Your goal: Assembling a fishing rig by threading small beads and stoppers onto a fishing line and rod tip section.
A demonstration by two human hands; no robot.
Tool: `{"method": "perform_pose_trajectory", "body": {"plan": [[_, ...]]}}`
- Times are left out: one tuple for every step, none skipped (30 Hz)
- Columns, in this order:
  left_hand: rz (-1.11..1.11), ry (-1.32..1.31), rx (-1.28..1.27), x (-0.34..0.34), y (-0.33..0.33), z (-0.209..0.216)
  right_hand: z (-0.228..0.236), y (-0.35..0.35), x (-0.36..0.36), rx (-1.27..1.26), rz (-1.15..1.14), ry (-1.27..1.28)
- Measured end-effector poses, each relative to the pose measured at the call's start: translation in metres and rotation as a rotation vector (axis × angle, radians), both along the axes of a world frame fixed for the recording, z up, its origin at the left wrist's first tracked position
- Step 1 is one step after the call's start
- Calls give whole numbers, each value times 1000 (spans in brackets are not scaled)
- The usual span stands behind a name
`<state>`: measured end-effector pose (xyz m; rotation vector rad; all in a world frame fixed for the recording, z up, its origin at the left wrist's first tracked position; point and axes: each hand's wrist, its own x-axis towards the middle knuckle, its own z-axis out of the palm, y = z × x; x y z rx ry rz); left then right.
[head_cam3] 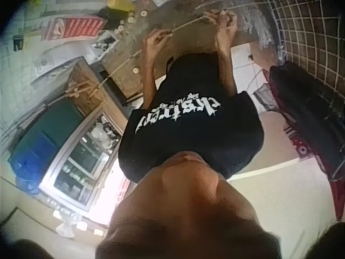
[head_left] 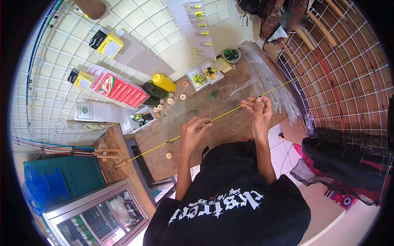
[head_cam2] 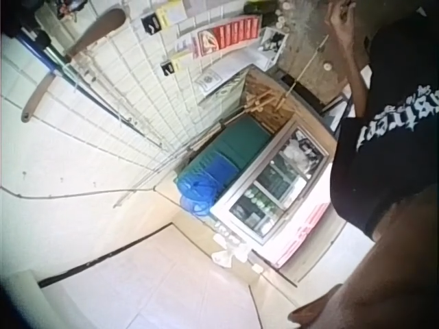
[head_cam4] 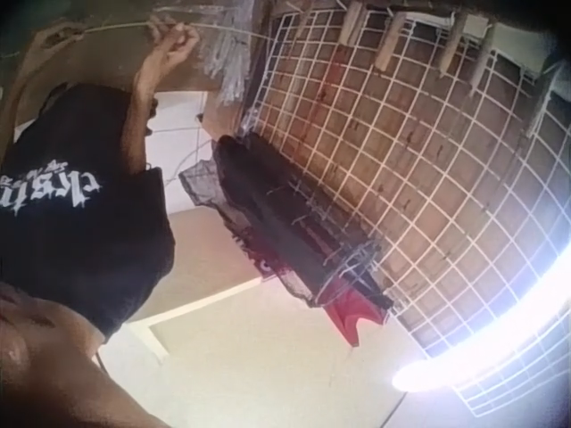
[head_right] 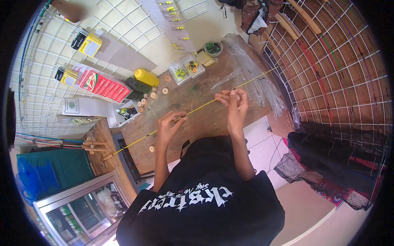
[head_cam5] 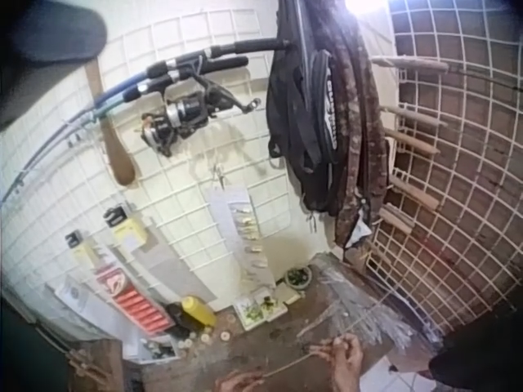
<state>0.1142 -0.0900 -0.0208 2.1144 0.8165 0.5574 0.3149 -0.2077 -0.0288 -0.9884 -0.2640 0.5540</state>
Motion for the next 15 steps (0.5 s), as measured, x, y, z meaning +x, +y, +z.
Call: {"method": "perform_pose_trajectory", "body": {"plan": [[-2,-1,-1,3,0,3,1,-1,0,3,-4,8],[-9,1,-27,8,0,12,2,-1,0,2,-7,7],[-14,1,-53,13,0,20,2,-2,-1,4,1,11],[-16,-1,-53,21,0,27,3,-3,-1,6,8,14],[-64,-60,19,29,1,31,3,-4,-3,6,8,11],[-116,-119,91,39,0,38,4,-6,-3,2,4,20],[-121,-123,89,51,-3,48,5,-8,-3,-2,-2,29],[-160,-146,62,63,-7,60,6,-9,-3,-1,-2,26],[-197,-172,36,73,-10,66,9,-10,-4,-3,6,29],[-196,-176,38,83,-11,66,11,-11,-5,-5,14,31],[-241,-201,138,94,-12,63,13,-13,-5,-5,12,26],[-286,-225,237,103,-14,60,16,-15,-5,-55,25,19],[-286,-230,238,109,-16,59,18,-17,-6,-105,39,11],[-316,-223,147,116,-20,57,18,-20,-6,-108,28,8],[-345,-215,56,121,-21,56,17,-22,-6,-97,22,6]]}}
